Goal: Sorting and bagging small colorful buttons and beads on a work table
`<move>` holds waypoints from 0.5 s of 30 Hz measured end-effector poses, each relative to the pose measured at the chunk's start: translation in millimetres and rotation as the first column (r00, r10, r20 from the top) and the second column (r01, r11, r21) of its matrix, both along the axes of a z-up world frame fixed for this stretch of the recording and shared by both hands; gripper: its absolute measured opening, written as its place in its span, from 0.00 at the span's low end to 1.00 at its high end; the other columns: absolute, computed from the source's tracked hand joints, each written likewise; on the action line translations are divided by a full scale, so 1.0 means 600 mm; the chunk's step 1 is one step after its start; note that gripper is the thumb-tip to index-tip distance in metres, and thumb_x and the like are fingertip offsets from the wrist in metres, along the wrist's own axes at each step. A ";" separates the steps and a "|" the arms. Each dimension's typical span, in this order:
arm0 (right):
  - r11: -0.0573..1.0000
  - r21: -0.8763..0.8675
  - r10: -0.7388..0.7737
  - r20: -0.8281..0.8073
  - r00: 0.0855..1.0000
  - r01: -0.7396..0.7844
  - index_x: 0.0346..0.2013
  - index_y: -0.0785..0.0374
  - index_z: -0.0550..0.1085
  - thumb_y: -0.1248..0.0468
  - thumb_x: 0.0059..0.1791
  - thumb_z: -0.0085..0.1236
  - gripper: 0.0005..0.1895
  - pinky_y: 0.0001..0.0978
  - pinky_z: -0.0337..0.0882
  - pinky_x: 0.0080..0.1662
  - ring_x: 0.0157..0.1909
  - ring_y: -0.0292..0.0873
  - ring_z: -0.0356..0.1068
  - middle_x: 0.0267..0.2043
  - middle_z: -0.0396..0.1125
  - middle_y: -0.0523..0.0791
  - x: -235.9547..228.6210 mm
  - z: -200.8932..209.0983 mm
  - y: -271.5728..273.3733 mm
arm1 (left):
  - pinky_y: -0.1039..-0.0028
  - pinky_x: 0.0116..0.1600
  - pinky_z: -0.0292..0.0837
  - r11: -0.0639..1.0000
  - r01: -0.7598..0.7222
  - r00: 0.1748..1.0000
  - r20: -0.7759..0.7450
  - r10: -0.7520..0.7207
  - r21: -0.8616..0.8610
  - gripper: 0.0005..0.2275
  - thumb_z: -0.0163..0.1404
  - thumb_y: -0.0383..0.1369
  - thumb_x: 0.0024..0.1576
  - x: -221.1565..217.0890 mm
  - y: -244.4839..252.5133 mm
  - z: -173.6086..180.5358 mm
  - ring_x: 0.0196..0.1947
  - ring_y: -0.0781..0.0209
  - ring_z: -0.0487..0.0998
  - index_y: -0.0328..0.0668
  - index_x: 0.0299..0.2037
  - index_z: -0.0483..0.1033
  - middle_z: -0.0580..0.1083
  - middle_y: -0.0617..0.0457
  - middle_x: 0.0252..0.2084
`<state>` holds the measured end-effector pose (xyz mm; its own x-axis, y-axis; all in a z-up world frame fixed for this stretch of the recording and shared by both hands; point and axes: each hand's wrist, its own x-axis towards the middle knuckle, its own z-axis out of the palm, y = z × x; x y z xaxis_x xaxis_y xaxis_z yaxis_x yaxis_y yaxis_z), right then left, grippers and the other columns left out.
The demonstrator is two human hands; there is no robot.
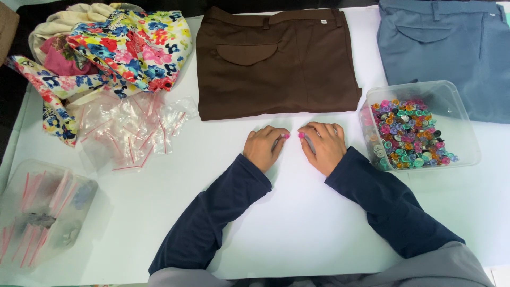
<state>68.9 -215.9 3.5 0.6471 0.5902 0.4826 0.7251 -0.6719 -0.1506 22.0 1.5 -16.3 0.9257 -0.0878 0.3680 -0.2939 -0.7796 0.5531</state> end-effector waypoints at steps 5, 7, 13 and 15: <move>1.000 -0.003 0.001 0.010 1.000 -0.001 0.50 0.52 0.75 0.57 0.54 0.54 0.11 0.46 0.56 0.58 0.49 0.43 0.65 0.48 0.67 0.41 -0.001 0.002 0.000 | 0.71 0.47 0.65 1.000 -0.009 1.000 0.003 0.009 0.026 0.07 0.51 0.35 0.64 0.002 0.000 -0.006 0.40 0.60 0.80 0.63 0.49 0.78 0.75 0.61 0.38; 1.000 0.000 0.002 0.007 1.000 -0.002 0.50 0.51 0.75 0.57 0.54 0.54 0.11 0.46 0.56 0.58 0.49 0.43 0.65 0.47 0.67 0.41 0.000 -0.001 -0.001 | 0.71 0.47 0.65 1.000 -0.011 1.000 0.007 0.011 0.021 0.07 0.51 0.35 0.64 0.003 0.002 -0.007 0.40 0.60 0.80 0.63 0.49 0.79 0.75 0.61 0.38; 1.000 -0.005 0.000 0.018 1.000 0.000 0.51 0.50 0.75 0.56 0.54 0.53 0.12 0.46 0.57 0.57 0.50 0.43 0.66 0.48 0.67 0.40 0.002 -0.008 -0.003 | 0.70 0.47 0.66 1.000 -0.007 1.000 0.004 0.007 0.029 0.08 0.51 0.35 0.64 0.003 0.002 -0.005 0.39 0.59 0.80 0.64 0.51 0.78 0.75 0.60 0.38; 1.000 -0.001 0.001 0.015 1.000 -0.001 0.52 0.50 0.75 0.56 0.54 0.53 0.13 0.46 0.57 0.57 0.50 0.44 0.66 0.48 0.67 0.41 0.003 -0.011 -0.004 | 0.71 0.47 0.66 0.999 -0.004 1.000 0.003 0.004 0.043 0.11 0.50 0.35 0.64 0.002 0.002 -0.001 0.40 0.59 0.80 0.66 0.54 0.77 0.76 0.60 0.39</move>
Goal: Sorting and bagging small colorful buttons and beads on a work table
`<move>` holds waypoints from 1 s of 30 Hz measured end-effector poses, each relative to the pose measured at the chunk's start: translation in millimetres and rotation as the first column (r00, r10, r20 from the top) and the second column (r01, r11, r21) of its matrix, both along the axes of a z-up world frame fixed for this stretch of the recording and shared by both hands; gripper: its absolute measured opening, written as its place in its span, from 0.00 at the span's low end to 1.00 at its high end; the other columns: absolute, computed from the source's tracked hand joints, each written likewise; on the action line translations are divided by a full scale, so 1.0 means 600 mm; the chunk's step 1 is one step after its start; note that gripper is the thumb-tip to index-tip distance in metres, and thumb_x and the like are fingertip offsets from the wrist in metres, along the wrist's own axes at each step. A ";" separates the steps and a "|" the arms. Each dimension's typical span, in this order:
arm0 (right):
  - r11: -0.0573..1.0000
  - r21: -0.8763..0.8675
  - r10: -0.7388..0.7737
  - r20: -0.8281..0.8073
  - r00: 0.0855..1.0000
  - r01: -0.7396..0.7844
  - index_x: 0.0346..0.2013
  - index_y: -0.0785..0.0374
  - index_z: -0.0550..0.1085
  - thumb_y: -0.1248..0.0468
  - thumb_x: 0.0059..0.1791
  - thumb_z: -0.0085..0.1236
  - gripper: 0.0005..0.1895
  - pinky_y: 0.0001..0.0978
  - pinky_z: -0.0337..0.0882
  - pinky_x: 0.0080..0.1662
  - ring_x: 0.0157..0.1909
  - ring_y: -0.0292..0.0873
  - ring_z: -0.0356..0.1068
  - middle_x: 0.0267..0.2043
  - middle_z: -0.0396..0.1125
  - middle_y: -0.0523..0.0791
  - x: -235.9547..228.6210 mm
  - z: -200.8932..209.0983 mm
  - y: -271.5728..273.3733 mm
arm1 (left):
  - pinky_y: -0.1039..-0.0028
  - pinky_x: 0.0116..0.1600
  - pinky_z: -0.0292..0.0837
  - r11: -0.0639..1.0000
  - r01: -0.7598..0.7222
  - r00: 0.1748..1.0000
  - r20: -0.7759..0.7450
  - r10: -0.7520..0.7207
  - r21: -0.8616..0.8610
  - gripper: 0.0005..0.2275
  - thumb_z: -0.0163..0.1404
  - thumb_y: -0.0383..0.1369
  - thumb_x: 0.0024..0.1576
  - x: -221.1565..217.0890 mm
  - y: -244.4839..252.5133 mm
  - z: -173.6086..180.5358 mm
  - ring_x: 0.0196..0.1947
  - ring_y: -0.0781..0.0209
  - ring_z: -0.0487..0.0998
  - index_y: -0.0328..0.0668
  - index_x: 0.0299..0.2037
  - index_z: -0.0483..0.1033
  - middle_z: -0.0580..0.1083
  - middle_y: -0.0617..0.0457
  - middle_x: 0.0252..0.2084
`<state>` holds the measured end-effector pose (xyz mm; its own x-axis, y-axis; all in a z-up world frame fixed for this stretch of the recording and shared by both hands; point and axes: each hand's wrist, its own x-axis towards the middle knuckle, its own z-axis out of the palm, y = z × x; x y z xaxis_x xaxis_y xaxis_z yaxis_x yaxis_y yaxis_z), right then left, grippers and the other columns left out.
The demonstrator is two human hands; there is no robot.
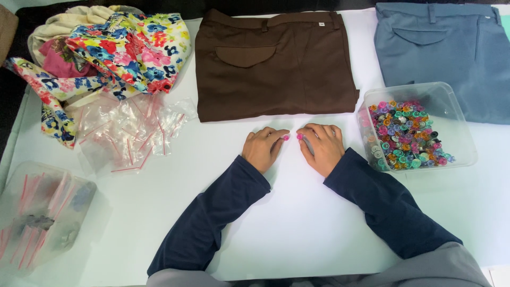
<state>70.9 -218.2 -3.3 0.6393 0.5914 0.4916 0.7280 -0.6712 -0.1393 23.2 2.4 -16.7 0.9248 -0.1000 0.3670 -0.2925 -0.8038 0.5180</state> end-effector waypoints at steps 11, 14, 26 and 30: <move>0.986 0.164 -0.043 0.297 0.954 -0.006 0.59 0.54 0.75 0.56 0.53 0.55 0.20 0.50 0.57 0.63 0.68 0.55 0.57 0.62 0.63 0.49 -0.046 0.068 -0.012 | 0.70 0.45 0.69 0.990 0.134 0.907 0.406 -0.108 -0.035 0.15 0.52 0.28 0.57 -0.019 -0.020 0.042 0.39 0.58 0.77 0.52 0.54 0.76 0.72 0.57 0.45; 0.982 0.169 -0.166 0.535 0.829 0.088 0.54 0.46 0.79 0.49 0.52 0.54 0.18 0.58 0.53 0.65 0.69 0.55 0.57 0.62 0.67 0.47 -0.058 0.073 -0.036 | 0.71 0.45 0.71 0.975 0.221 0.800 0.575 -0.169 -0.021 0.12 0.53 0.26 0.55 -0.021 -0.049 0.041 0.37 0.59 0.76 0.50 0.48 0.79 0.74 0.56 0.43; 0.863 0.223 -0.504 0.436 0.745 0.453 0.59 0.52 0.79 0.59 0.53 0.53 0.20 0.54 0.49 0.66 0.70 0.55 0.61 0.65 0.69 0.49 0.018 0.146 -0.195 | 0.58 0.62 0.70 0.936 0.339 0.741 0.640 -0.204 -0.094 0.11 0.53 0.31 0.57 0.069 -0.273 0.130 0.56 0.46 0.76 0.42 0.50 0.76 0.74 0.46 0.55; 0.958 0.207 -0.182 -0.103 0.978 0.200 0.61 0.52 0.72 0.69 0.38 0.65 0.35 0.57 0.61 0.61 0.63 0.61 0.65 0.56 0.67 0.49 0.101 0.086 -0.277 | 0.47 0.75 0.55 0.961 0.225 0.938 0.301 -0.170 -0.161 0.24 0.51 0.31 0.56 0.113 -0.338 0.138 0.71 0.37 0.65 0.43 0.65 0.65 0.68 0.38 0.66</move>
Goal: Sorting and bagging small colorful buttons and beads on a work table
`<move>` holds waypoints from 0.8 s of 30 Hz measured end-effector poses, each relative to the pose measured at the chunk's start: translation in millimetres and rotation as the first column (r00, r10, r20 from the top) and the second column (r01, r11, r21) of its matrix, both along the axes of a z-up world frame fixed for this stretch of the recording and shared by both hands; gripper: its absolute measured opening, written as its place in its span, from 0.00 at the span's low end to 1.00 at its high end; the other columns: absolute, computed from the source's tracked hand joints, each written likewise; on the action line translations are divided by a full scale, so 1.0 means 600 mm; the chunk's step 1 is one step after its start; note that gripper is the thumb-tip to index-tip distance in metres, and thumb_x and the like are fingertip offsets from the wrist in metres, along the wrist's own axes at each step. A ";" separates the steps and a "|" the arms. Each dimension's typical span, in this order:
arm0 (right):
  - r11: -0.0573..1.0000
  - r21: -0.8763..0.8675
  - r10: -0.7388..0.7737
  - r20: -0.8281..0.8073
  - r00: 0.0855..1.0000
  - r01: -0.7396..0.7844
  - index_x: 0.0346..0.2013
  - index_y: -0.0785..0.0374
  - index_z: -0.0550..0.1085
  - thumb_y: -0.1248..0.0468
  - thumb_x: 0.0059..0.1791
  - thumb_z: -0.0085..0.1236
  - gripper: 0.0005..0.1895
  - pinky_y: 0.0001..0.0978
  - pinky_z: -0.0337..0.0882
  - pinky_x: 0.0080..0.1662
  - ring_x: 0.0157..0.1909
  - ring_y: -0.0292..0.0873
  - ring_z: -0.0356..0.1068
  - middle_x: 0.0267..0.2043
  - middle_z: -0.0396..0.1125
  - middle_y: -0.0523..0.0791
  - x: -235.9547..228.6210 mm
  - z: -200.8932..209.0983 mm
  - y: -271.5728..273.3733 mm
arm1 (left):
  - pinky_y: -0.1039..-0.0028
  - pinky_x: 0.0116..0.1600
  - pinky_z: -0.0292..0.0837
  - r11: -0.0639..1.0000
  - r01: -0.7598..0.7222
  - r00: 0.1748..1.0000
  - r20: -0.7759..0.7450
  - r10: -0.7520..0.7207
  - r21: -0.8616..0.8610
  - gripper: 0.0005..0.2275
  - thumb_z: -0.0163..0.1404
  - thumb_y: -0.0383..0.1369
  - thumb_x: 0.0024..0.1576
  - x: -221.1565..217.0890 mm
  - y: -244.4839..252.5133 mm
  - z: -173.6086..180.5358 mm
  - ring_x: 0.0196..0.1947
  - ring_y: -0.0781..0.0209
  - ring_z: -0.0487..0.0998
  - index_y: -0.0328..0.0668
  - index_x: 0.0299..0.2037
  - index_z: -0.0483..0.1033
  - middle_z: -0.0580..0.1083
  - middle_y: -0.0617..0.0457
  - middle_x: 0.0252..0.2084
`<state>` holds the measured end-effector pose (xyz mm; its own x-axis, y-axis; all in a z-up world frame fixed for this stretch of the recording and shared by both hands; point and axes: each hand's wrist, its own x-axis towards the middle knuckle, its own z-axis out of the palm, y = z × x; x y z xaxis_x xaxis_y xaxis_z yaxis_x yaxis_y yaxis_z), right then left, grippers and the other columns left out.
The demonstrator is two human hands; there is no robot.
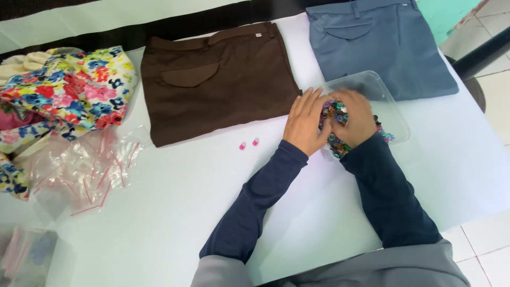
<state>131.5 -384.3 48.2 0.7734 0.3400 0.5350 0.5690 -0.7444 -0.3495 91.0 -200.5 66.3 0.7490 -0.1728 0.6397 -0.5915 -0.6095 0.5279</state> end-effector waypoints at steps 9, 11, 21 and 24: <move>0.957 -0.290 -0.107 -0.366 0.924 -0.004 0.54 0.51 0.77 0.61 0.43 0.61 0.24 0.51 0.75 0.49 0.59 0.61 0.69 0.62 0.67 0.42 0.013 -0.104 -0.018 | 0.56 0.70 0.55 0.926 -0.163 0.985 -0.004 0.175 0.340 0.08 0.51 0.36 0.54 0.076 -0.043 -0.145 0.51 0.58 0.75 0.54 0.41 0.81 0.78 0.59 0.37; 0.961 -0.277 -0.122 -0.385 0.915 0.011 0.52 0.54 0.77 0.61 0.44 0.60 0.21 0.50 0.75 0.49 0.57 0.59 0.70 0.58 0.69 0.43 0.003 -0.080 -0.011 | 0.52 0.65 0.53 0.855 -0.141 0.965 -0.122 0.230 0.499 0.08 0.48 0.38 0.52 0.093 -0.061 -0.137 0.50 0.58 0.72 0.57 0.35 0.81 0.77 0.61 0.34; 0.899 -0.401 -0.313 -0.298 0.902 0.179 0.42 0.41 0.77 0.55 0.53 0.56 0.05 0.47 0.63 0.55 0.43 0.46 0.75 0.32 0.75 0.34 -0.040 0.017 0.011 | 0.61 0.47 0.56 0.798 0.027 0.872 -0.404 0.276 0.603 0.13 0.51 0.45 0.40 0.113 -0.062 -0.090 0.46 0.58 0.70 0.60 0.32 0.83 0.77 0.62 0.27; 0.970 -0.115 -0.237 -0.280 0.930 0.213 0.47 0.50 0.81 0.59 0.54 0.58 0.09 0.44 0.73 0.43 0.36 0.50 0.76 0.28 0.76 0.41 -0.035 0.024 0.016 | 0.60 0.50 0.59 0.859 0.047 0.864 -0.451 0.221 0.511 0.10 0.54 0.42 0.46 0.102 -0.050 -0.070 0.47 0.56 0.71 0.53 0.34 0.83 0.77 0.59 0.29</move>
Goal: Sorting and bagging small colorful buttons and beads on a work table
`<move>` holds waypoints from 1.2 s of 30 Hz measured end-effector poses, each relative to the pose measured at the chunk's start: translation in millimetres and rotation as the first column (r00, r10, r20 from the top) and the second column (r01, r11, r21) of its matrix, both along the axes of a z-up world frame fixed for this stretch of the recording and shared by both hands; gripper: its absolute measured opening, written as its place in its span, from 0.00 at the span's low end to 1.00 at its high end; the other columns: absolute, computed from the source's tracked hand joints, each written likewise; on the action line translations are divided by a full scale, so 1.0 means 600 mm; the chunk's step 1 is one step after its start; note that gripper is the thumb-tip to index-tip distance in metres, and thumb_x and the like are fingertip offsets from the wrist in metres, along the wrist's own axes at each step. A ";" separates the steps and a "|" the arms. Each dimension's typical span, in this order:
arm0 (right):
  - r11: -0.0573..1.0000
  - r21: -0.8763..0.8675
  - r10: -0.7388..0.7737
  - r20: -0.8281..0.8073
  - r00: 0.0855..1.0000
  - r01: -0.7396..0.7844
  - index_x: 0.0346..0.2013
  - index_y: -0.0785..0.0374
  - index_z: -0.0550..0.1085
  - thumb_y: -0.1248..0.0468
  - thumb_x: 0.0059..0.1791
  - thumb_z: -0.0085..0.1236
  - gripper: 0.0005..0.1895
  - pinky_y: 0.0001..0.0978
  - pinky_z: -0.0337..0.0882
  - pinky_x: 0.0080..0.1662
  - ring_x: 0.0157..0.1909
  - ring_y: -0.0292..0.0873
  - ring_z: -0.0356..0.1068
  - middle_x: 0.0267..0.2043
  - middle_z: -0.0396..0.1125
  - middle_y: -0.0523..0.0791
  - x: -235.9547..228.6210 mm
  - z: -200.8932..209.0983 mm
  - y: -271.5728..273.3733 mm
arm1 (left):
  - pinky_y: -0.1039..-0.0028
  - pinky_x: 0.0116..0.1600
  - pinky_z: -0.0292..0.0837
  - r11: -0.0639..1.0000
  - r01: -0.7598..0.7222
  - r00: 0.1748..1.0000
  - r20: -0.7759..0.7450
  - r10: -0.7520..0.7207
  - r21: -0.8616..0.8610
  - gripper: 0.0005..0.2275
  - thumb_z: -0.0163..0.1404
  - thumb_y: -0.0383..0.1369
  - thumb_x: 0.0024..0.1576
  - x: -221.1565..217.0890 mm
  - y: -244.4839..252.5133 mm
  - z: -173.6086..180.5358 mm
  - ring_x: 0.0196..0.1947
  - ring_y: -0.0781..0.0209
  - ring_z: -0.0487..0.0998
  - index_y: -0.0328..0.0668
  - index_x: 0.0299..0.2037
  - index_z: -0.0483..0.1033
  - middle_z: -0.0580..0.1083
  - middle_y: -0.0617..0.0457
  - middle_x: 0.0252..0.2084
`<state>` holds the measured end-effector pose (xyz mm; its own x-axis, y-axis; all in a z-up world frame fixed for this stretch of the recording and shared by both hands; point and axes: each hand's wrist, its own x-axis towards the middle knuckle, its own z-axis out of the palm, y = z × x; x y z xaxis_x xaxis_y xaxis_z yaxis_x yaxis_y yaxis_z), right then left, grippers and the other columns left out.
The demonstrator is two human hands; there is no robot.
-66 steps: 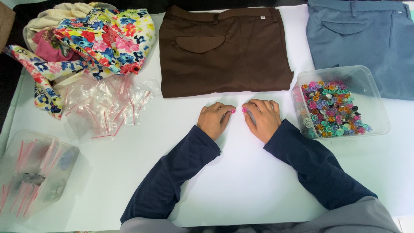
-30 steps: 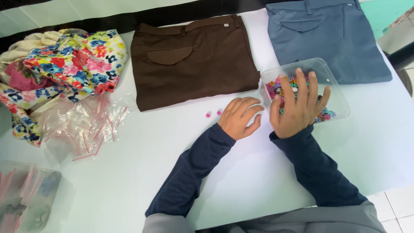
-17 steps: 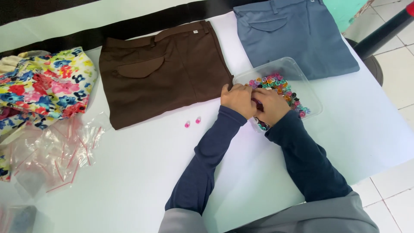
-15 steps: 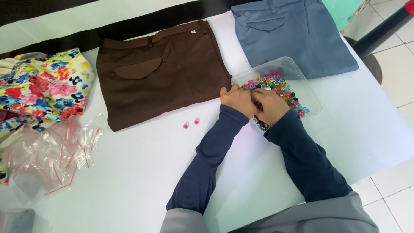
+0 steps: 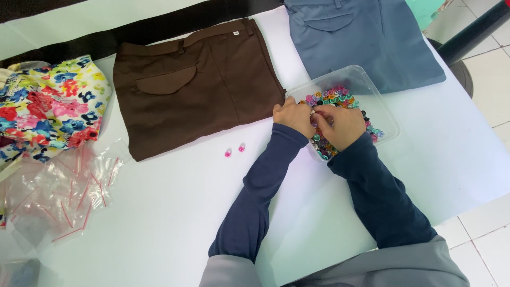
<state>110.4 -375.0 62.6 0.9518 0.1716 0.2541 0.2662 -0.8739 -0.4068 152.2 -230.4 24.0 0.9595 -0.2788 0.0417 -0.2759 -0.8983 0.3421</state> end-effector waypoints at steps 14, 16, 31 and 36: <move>0.912 0.409 -0.011 0.065 0.998 -0.016 0.53 0.61 0.79 0.67 0.60 0.45 0.14 0.37 0.71 0.33 0.28 0.46 0.71 0.24 0.71 0.43 0.004 0.009 -0.006 | 0.58 0.59 0.64 0.957 0.049 0.990 -0.111 -0.084 -0.285 0.24 0.53 0.43 0.54 -0.032 0.031 0.067 0.59 0.60 0.70 0.59 0.63 0.66 0.81 0.67 0.37; 0.902 0.430 -0.004 0.072 0.997 -0.027 0.53 0.63 0.78 0.67 0.60 0.43 0.14 0.38 0.71 0.32 0.28 0.47 0.71 0.24 0.71 0.45 0.001 0.014 -0.004 | 0.57 0.59 0.65 0.949 0.055 0.989 -0.114 -0.094 -0.311 0.25 0.54 0.43 0.54 -0.035 0.033 0.070 0.61 0.59 0.70 0.59 0.62 0.64 0.81 0.68 0.38; 0.881 0.468 0.034 0.088 0.996 -0.072 0.56 0.66 0.68 0.69 0.57 0.49 0.12 0.32 0.64 0.27 0.20 0.44 0.65 0.17 0.65 0.46 -0.007 0.015 0.006 | 0.60 0.61 0.65 0.776 0.153 0.984 0.165 -0.064 -0.612 0.16 0.58 0.42 0.51 -0.045 0.038 0.027 0.59 0.60 0.71 0.66 0.50 0.73 0.77 0.71 0.45; 0.904 0.419 0.056 0.075 0.996 -0.082 0.44 0.60 0.66 0.67 0.56 0.55 0.06 0.30 0.62 0.25 0.17 0.44 0.64 0.15 0.66 0.43 0.001 -0.006 -0.003 | 0.63 0.60 0.62 0.749 0.170 0.980 0.191 -0.059 -0.641 0.13 0.55 0.40 0.51 -0.051 0.038 0.026 0.57 0.59 0.72 0.63 0.48 0.76 0.78 0.67 0.44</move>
